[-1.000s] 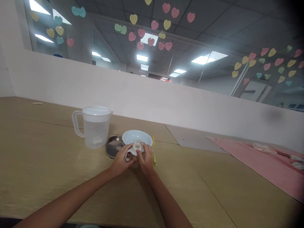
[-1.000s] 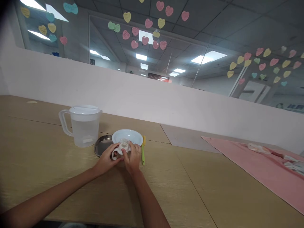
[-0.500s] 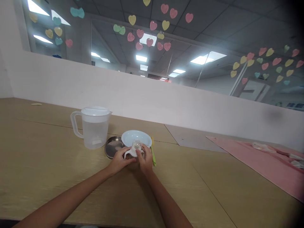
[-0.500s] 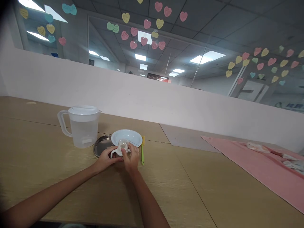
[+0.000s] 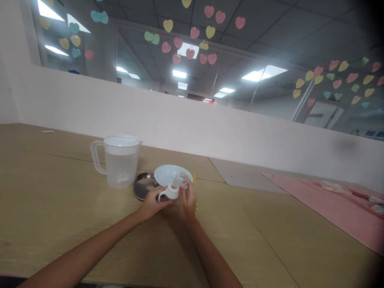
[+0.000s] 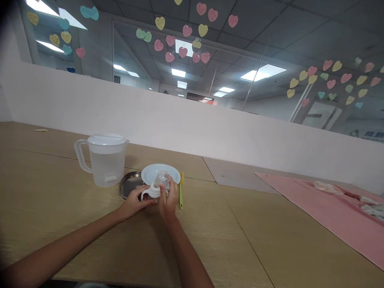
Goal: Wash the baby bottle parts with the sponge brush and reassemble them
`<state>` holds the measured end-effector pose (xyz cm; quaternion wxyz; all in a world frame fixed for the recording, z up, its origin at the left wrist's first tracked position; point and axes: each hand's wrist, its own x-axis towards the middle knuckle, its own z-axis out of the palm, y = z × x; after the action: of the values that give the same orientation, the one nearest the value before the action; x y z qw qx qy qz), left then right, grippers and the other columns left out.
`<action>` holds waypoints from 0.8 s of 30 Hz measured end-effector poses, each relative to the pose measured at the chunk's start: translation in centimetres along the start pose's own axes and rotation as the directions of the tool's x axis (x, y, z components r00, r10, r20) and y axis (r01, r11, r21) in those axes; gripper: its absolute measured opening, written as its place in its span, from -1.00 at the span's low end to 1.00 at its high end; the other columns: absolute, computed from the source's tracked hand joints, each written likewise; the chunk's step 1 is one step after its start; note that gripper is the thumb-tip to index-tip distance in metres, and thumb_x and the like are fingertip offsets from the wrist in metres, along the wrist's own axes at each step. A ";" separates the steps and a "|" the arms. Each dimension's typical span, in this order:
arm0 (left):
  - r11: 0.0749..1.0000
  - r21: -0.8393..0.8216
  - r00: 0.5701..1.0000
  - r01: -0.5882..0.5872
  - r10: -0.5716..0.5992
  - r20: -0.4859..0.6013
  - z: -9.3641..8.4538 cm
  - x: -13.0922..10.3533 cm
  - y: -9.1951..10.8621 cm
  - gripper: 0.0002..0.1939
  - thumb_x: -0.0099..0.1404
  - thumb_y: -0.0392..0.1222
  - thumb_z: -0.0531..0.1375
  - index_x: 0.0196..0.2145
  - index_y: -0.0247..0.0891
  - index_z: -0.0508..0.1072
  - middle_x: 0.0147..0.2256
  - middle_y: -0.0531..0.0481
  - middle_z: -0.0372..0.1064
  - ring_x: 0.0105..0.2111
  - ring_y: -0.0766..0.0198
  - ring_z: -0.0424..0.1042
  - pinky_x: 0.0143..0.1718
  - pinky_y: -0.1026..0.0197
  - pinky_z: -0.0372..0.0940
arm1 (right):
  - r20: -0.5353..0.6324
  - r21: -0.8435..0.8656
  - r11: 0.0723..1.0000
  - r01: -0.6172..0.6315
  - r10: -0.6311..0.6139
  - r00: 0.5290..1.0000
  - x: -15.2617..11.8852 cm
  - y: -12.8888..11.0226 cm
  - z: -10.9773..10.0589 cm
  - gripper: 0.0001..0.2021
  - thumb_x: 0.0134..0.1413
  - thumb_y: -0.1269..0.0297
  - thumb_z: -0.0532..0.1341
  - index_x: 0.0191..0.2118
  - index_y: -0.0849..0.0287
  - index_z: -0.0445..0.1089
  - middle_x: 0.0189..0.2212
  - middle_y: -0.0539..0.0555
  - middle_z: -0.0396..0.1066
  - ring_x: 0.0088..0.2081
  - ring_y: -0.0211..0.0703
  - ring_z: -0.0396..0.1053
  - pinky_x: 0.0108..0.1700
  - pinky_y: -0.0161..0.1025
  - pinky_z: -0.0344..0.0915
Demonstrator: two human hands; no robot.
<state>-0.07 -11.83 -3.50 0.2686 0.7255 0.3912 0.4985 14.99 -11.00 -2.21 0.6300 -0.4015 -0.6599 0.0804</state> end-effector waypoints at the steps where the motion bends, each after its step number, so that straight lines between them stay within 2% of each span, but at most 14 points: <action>1: 1.000 -0.005 1.000 -0.003 0.003 0.004 0.0 0.0 0.1 -0.43 0.03 0.06 0.28 -0.05 -0.30 0.41 -0.22 -0.08 0.38 -0.36 0.28 0.28 -0.35 0.27 0.22 | -0.014 -0.014 1.000 0.022 -0.022 1.000 0.1 -0.1 -0.1 -0.58 0.18 0.09 0.00 0.09 0.15 0.22 -0.08 0.16 0.35 -0.03 -0.08 0.28 0.00 -0.11 0.21; 5: 0.999 0.019 0.999 -0.027 0.027 0.018 0.1 0.0 0.1 -0.41 0.03 0.06 0.28 -0.03 -0.30 0.39 -0.20 -0.10 0.38 -0.35 0.28 0.28 -0.35 0.28 0.22 | -0.039 -0.040 0.994 0.097 -0.098 0.994 0.2 -0.3 -0.3 -0.58 0.19 0.11 -0.01 0.12 0.13 0.18 -0.02 0.16 0.32 0.02 -0.07 0.25 0.04 -0.10 0.18; 8: 0.999 0.028 0.999 -0.040 0.039 0.033 0.1 0.0 0.0 -0.41 0.04 0.06 0.28 -0.01 -0.29 0.38 -0.21 -0.10 0.39 -0.36 0.28 0.28 -0.35 0.26 0.22 | -0.044 -0.025 0.995 0.097 -0.099 0.994 -0.1 -0.3 -0.4 -0.58 0.19 0.12 -0.01 0.12 0.14 0.18 -0.02 0.16 0.32 0.03 -0.07 0.25 0.04 -0.11 0.17; 12: 0.997 0.024 0.997 -0.069 0.068 0.032 0.0 0.0 0.1 -0.40 0.02 0.06 0.29 -0.02 -0.28 0.39 -0.15 -0.13 0.39 -0.26 0.19 0.32 -0.24 0.20 0.24 | -0.154 0.012 1.000 0.012 -0.010 0.988 -0.1 -0.7 -0.6 -0.57 0.18 0.08 -0.02 0.09 0.17 0.21 -0.09 0.18 0.35 -0.01 -0.04 0.28 -0.02 -0.12 0.22; 17: 0.998 0.043 0.999 -0.041 0.040 0.010 -0.1 -0.1 0.1 -0.42 0.03 0.09 0.27 -0.04 -0.29 0.40 -0.18 -0.12 0.41 -0.24 0.17 0.35 -0.22 0.18 0.26 | -0.321 0.080 0.989 -0.126 0.146 0.936 1.2 -1.6 -1.2 -0.53 0.13 0.06 0.03 0.09 0.22 0.18 -0.07 0.21 0.33 -0.09 -0.10 0.31 -0.09 -0.19 0.25; 20: 0.998 0.056 0.999 -0.035 0.034 0.018 -0.1 0.0 -0.1 -0.41 0.04 0.10 0.26 -0.02 -0.28 0.39 -0.17 -0.12 0.40 -0.24 0.17 0.35 -0.25 0.20 0.27 | -0.276 0.106 0.979 -0.175 0.198 0.940 1.8 -1.2 -1.1 -0.47 0.08 0.09 0.10 0.13 0.23 0.13 -0.16 0.17 0.38 -0.19 -0.16 0.35 -0.12 -0.22 0.27; 24: 0.996 0.067 0.998 -0.057 0.057 0.008 -0.1 0.0 -0.3 -0.41 0.04 0.09 0.27 -0.03 -0.27 0.39 -0.14 -0.12 0.41 -0.22 0.15 0.36 -0.22 0.18 0.28 | -0.114 0.054 0.987 -0.152 0.157 0.981 1.8 0.3 -0.7 -0.50 0.03 0.18 0.13 0.11 0.21 0.18 -0.28 0.10 0.41 -0.28 -0.19 0.36 -0.13 -0.20 0.29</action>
<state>-0.25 -11.66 -3.70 0.2307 0.7464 0.3861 0.4905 15.91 -9.97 -0.90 0.6687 -0.4410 -0.5864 0.1202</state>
